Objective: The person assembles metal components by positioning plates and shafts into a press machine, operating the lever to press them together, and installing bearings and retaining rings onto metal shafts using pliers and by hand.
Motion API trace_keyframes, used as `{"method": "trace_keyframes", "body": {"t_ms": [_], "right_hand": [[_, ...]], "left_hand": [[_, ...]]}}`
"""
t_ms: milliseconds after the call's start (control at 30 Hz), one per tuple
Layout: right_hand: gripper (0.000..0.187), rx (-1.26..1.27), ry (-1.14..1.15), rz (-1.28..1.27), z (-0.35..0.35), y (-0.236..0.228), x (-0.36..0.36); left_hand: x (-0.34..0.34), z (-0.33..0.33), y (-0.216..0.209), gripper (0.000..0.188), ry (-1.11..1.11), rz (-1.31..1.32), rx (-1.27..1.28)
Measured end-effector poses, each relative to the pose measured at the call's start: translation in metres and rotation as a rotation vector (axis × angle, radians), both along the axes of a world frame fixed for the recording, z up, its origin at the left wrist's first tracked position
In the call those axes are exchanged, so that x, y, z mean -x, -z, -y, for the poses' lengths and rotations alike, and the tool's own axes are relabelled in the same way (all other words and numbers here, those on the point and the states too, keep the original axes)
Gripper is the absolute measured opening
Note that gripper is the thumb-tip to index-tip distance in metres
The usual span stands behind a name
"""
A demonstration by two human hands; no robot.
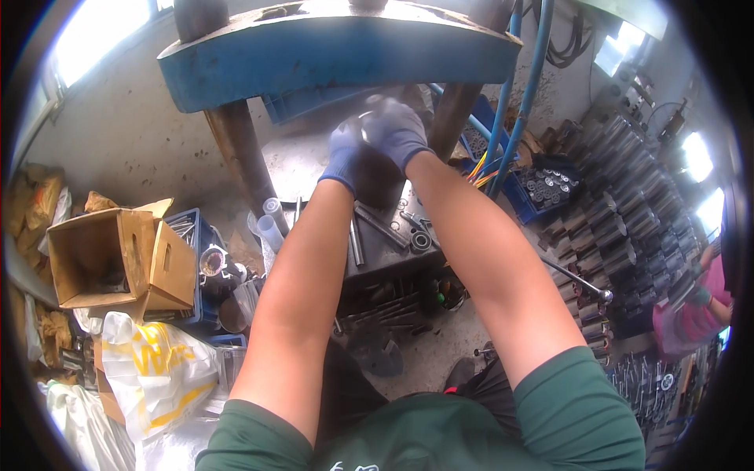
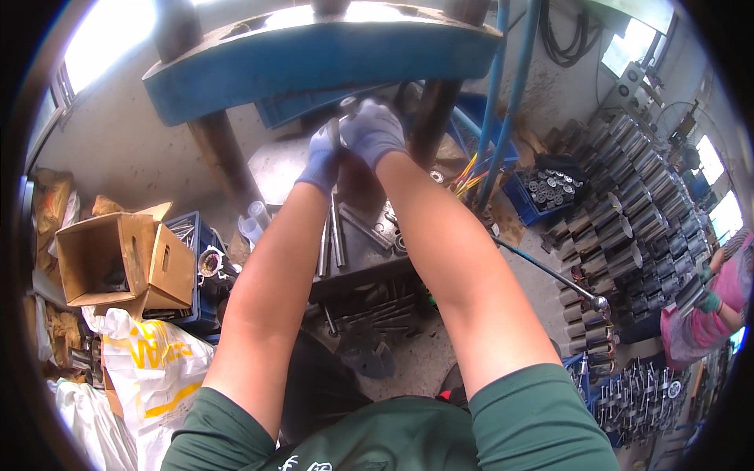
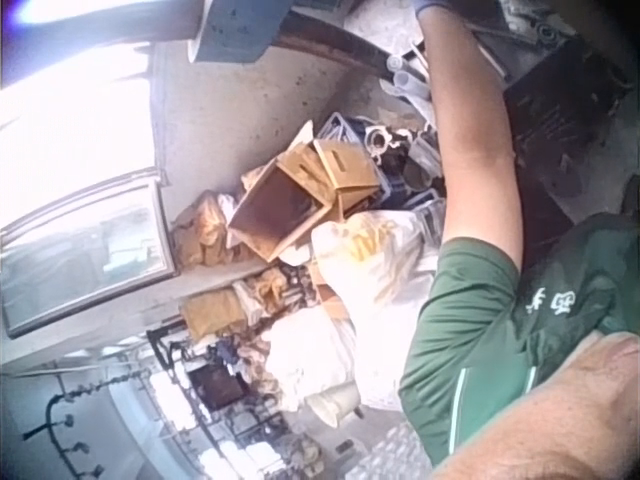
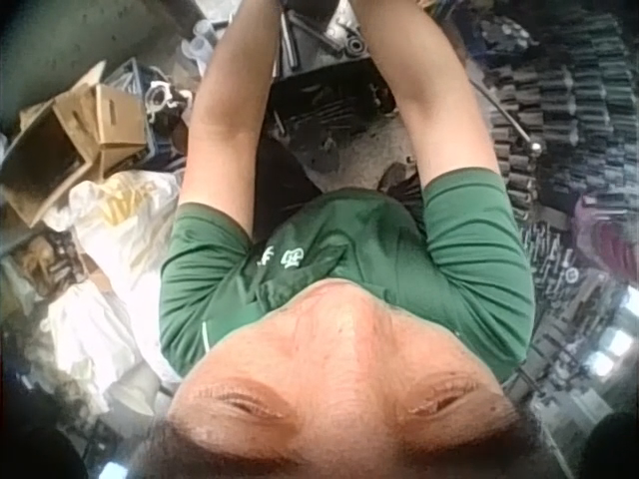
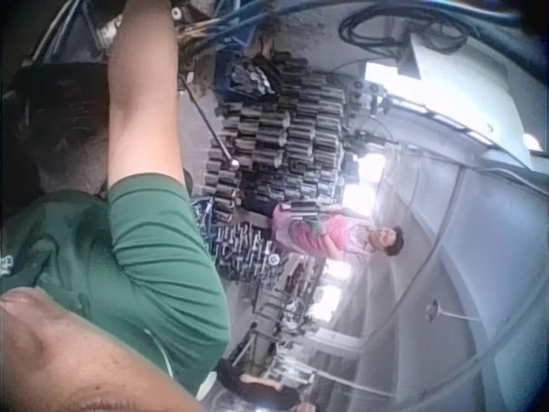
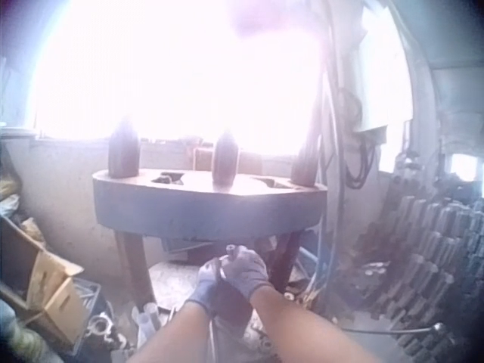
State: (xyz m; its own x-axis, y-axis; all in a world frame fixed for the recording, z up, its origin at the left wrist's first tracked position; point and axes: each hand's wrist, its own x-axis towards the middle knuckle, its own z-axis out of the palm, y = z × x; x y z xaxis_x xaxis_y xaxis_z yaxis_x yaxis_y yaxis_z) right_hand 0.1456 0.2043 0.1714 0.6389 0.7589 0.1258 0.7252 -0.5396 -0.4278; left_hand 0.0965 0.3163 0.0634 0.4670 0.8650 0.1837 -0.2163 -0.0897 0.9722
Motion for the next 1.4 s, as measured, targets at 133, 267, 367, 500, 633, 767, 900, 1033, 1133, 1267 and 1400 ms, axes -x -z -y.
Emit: {"method": "trace_keyframes", "body": {"t_ms": [133, 267, 367, 500, 633, 767, 900, 1033, 1133, 1267, 1400], "right_hand": [[0.034, -0.608, 0.037, 0.131, 0.002, 0.044, -0.027], [0.022, -0.447, 0.159, 0.575, 0.011, 0.075, -0.083], [0.019, -1.131, -0.198, 0.068, 0.027, 0.083, -0.09], [0.024, -1.098, -0.139, -0.211, 0.09, 0.086, -0.048], [0.036, -1.01, -0.219, 0.155, 0.199, 0.09, -0.004], [0.028, -0.865, -0.011, 0.037, 0.288, 0.092, 0.024], [0.032, -1.315, 0.177, -1.564, 0.316, 0.124, 0.02], [0.032, -1.257, 0.311, -1.781, 0.33, 0.136, 0.023], [0.037, -1.243, 0.236, -1.793, 0.343, 0.166, 0.014], [0.032, -1.044, 0.283, -1.866, 0.365, 0.141, 0.009], [0.039, -1.031, 0.467, -1.952, 0.389, 0.127, 0.003]], "left_hand": [[-0.012, -0.001, 0.006, 0.041, 0.023, -0.02, 0.096], [-0.027, 0.002, 0.01, 0.04, -0.029, -0.091, -0.282], [-0.038, -0.01, 0.027, 0.056, -0.037, 0.049, 0.018], [-0.023, -0.018, 0.029, 0.052, -0.046, -0.038, 0.043], [-0.001, 0.003, 0.004, 0.046, -0.345, -0.419, -0.315], [0.051, 0.124, -0.024, 0.036, -0.159, 0.164, -0.316], [0.101, 0.244, 0.029, 0.028, 0.158, 0.137, 0.013], [0.114, 0.314, 0.057, 0.034, 0.526, -0.114, 0.069], [0.105, 0.321, 0.067, 0.045, 0.681, -0.162, 0.048], [0.112, 0.314, 0.061, 0.037, 0.857, -0.277, -0.08], [0.141, 0.293, 0.142, 0.056, 0.903, -0.876, -0.91]]}}
